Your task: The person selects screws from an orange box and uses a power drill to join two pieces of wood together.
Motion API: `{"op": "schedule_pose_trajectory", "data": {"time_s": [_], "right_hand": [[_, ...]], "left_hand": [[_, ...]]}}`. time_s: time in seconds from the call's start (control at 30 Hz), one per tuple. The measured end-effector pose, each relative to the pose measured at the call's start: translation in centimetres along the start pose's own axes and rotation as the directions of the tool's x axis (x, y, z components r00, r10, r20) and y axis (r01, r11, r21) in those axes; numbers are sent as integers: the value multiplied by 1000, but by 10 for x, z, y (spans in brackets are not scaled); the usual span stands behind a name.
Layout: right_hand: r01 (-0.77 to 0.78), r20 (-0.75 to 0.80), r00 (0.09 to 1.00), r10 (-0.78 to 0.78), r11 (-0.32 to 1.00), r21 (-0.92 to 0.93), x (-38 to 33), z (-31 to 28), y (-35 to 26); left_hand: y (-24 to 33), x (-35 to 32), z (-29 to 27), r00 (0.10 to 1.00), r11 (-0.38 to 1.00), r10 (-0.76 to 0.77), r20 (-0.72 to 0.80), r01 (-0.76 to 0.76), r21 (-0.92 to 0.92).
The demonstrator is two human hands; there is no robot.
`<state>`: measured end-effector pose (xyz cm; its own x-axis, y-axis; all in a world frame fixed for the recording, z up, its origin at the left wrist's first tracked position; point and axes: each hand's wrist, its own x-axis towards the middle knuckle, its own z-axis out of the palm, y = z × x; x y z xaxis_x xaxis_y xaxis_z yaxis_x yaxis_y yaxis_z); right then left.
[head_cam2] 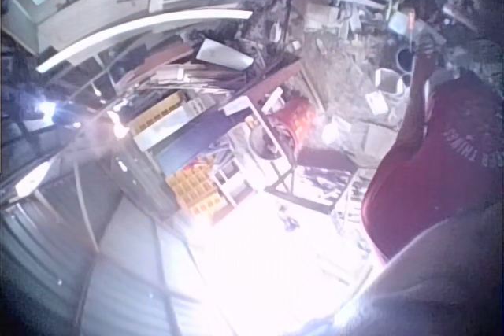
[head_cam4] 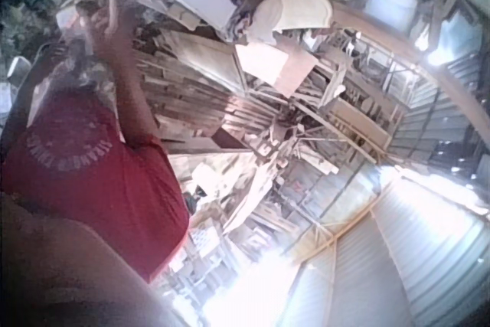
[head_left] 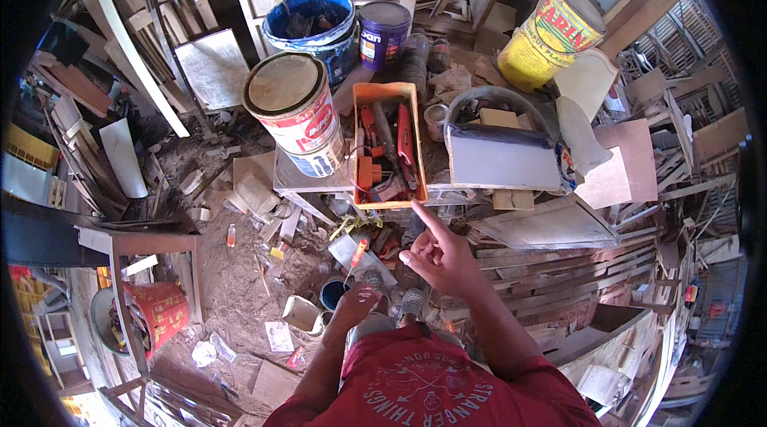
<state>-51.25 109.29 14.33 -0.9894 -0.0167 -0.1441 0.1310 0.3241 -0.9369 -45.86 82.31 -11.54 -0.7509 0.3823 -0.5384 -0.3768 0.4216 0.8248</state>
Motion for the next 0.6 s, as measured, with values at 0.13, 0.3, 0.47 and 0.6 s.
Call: {"op": "schedule_pose_trajectory", "data": {"time_s": [0.13,0.3,0.47,0.6], "right_hand": [[34,-223,975,-17,997,70,-8,2,2],[1,-526,840,-135,969,-248,-22,-49,14],[-24,-555,635,-537,705,-709,-22,-118,13],[-110,-546,706,-451,692,-714,-26,-134,18]], "left_hand": [[-2,12,-5,998,998,17,58,-13,-59],[3,20,-5,996,999,-4,94,0,34],[-21,36,-4,986,999,38,160,-32,-43],[-9,39,-5,981,997,9,191,-23,71]]}}
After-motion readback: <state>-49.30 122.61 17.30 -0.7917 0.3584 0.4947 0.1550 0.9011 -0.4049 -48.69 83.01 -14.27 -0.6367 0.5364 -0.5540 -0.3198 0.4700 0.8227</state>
